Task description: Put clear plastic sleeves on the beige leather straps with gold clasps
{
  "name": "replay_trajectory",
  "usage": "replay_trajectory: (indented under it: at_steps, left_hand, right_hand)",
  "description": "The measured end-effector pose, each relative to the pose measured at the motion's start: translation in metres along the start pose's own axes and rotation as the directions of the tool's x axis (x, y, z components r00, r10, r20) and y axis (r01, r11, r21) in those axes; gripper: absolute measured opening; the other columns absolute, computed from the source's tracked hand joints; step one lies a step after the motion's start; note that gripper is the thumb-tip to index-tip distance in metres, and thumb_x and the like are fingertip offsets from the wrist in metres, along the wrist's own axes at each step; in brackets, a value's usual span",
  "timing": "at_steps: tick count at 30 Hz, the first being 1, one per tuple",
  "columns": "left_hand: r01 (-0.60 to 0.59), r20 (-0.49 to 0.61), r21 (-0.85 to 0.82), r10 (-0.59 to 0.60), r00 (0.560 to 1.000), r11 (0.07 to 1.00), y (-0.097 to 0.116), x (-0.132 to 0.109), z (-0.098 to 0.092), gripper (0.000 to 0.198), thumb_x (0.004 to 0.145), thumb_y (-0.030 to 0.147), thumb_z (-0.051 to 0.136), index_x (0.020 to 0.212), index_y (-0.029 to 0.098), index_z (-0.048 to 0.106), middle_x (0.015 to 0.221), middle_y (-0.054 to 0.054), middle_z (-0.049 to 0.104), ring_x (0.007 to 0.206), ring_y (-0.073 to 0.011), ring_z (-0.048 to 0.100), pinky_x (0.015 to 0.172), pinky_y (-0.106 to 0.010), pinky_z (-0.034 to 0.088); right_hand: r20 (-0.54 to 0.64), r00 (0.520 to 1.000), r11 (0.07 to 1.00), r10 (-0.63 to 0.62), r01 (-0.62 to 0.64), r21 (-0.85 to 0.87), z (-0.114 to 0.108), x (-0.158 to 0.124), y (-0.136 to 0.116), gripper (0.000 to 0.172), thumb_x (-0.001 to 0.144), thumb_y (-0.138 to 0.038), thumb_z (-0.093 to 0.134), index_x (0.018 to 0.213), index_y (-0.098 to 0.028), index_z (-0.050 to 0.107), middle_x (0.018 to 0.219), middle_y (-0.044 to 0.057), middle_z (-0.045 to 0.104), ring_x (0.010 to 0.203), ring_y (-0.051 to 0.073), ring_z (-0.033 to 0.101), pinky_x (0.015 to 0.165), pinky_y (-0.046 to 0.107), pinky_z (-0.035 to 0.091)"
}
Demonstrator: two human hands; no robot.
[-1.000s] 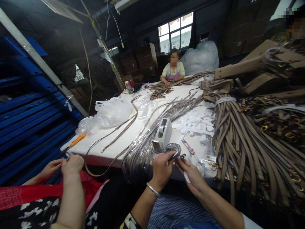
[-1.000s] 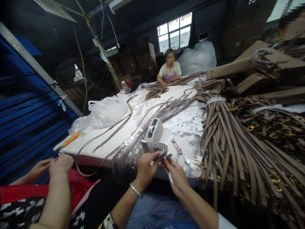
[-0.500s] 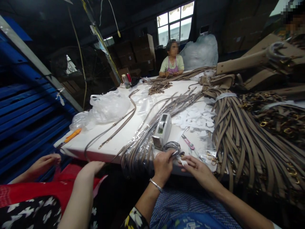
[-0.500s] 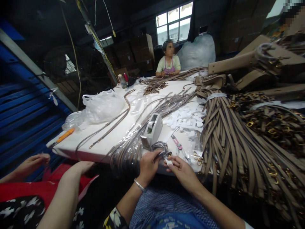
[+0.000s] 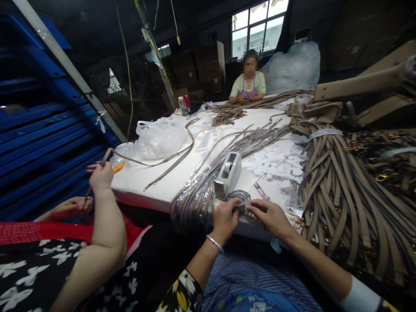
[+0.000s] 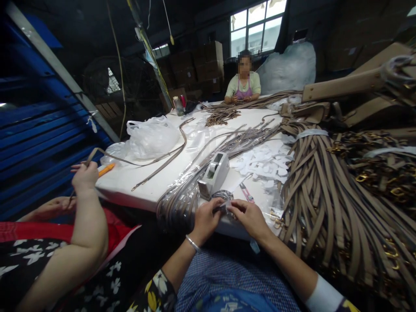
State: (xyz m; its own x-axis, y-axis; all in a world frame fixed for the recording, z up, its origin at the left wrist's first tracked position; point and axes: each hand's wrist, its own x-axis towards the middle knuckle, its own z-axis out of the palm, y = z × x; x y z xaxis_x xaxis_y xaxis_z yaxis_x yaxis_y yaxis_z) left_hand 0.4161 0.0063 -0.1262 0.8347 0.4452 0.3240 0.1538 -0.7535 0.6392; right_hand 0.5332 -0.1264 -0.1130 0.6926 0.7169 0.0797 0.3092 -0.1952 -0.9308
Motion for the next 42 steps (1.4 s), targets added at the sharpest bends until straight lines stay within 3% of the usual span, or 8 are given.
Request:
replay_trajectory:
  at_steps: [2,4,12,26,30,33,37,42]
  left_hand:
    - [0.011,-0.004,-0.011,-0.011,1.0,1.0,0.0,0.0,0.0,0.039,0.076,0.005,0.062,0.108,0.027,0.06,0.1,0.002,0.072,0.095,-0.0188,0.066,0.084,-0.03,0.049]
    - [0.018,-0.008,-0.003,-0.018,1.0,1.0,-0.001,0.0,0.001,0.037,0.076,0.005,0.062,0.106,0.026,0.059,0.098,0.002,0.072,0.094,-0.019,0.066,0.083,-0.03,0.049]
    - [0.035,-0.019,0.032,-0.035,0.999,0.999,-0.002,-0.001,0.003,0.028,0.076,0.007,0.063,0.097,0.023,0.056,0.091,0.002,0.07,0.088,-0.0194,0.064,0.079,-0.03,0.048]
    - [0.038,-0.049,0.047,-0.036,0.998,0.998,-0.006,-0.005,0.01,0.025,0.074,0.006,0.059,0.092,0.023,0.059,0.086,0.0,0.068,0.086,-0.0198,0.063,0.077,-0.03,0.048]
    - [0.027,-0.058,0.056,-0.024,0.998,0.998,-0.007,-0.005,0.012,0.022,0.075,0.006,0.058,0.088,0.023,0.061,0.084,-0.001,0.068,0.085,-0.0204,0.062,0.078,-0.03,0.047]
    - [0.015,-0.061,0.057,-0.012,0.998,0.998,-0.007,-0.006,0.012,0.023,0.074,0.004,0.056,0.087,0.023,0.061,0.083,0.0,0.068,0.086,-0.0199,0.062,0.078,-0.03,0.047]
    - [0.015,-0.07,0.065,-0.01,0.998,0.998,-0.007,-0.006,0.014,0.024,0.074,0.004,0.055,0.088,0.023,0.061,0.082,0.0,0.068,0.085,-0.0201,0.062,0.078,-0.03,0.047]
    - [0.01,-0.083,0.061,-0.004,0.997,0.998,-0.006,-0.007,0.015,0.025,0.073,0.003,0.055,0.085,0.023,0.061,0.081,0.0,0.068,0.083,-0.0198,0.062,0.078,-0.03,0.046]
  right_hand:
    - [0.035,0.995,0.995,0.091,-0.092,0.048,0.003,0.001,0.002,0.027,0.073,-0.044,0.066,0.084,-0.02,0.069,0.065,0.001,0.07,0.06,0.019,0.064,0.057,0.028,0.05]
    - [0.054,0.994,0.994,0.098,-0.1,0.049,0.005,0.0,0.002,0.027,0.074,-0.045,0.065,0.081,-0.019,0.066,0.056,-0.002,0.065,0.052,0.017,0.061,0.052,0.026,0.046]
    - [0.101,0.993,0.98,0.054,-0.033,-0.194,0.004,0.001,-0.006,0.019,0.079,-0.038,0.058,0.09,-0.024,0.051,0.065,-0.003,0.073,0.056,0.018,0.064,0.059,0.028,0.044]
    - [0.114,0.993,0.912,-0.003,0.049,-0.407,0.003,0.021,-0.006,0.013,0.075,-0.031,0.062,0.072,-0.025,0.051,0.063,-0.002,0.071,0.059,0.02,0.066,0.056,0.026,0.039]
    - [0.109,0.994,0.9,-0.024,0.069,-0.431,0.005,0.021,-0.009,0.009,0.081,-0.029,0.055,0.075,-0.025,0.05,0.055,-0.004,0.066,0.053,0.019,0.065,0.055,0.026,0.04]
    - [0.155,0.986,0.882,-0.064,0.128,-0.453,0.003,0.02,-0.011,0.003,0.081,-0.025,0.055,0.084,-0.025,0.055,0.057,-0.003,0.068,0.061,0.022,0.067,0.06,0.028,0.042]
    - [0.25,0.958,0.851,-0.138,0.244,-0.465,-0.009,0.027,-0.017,0.024,0.084,-0.021,0.053,0.105,-0.024,0.062,0.078,0.002,0.074,0.076,0.022,0.068,0.069,0.03,0.045]
    - [0.426,0.883,0.754,-0.196,0.414,-0.51,-0.018,0.048,-0.029,0.024,0.081,-0.019,0.057,0.097,-0.027,0.074,0.093,0.005,0.071,0.087,0.021,0.066,0.073,0.027,0.044]
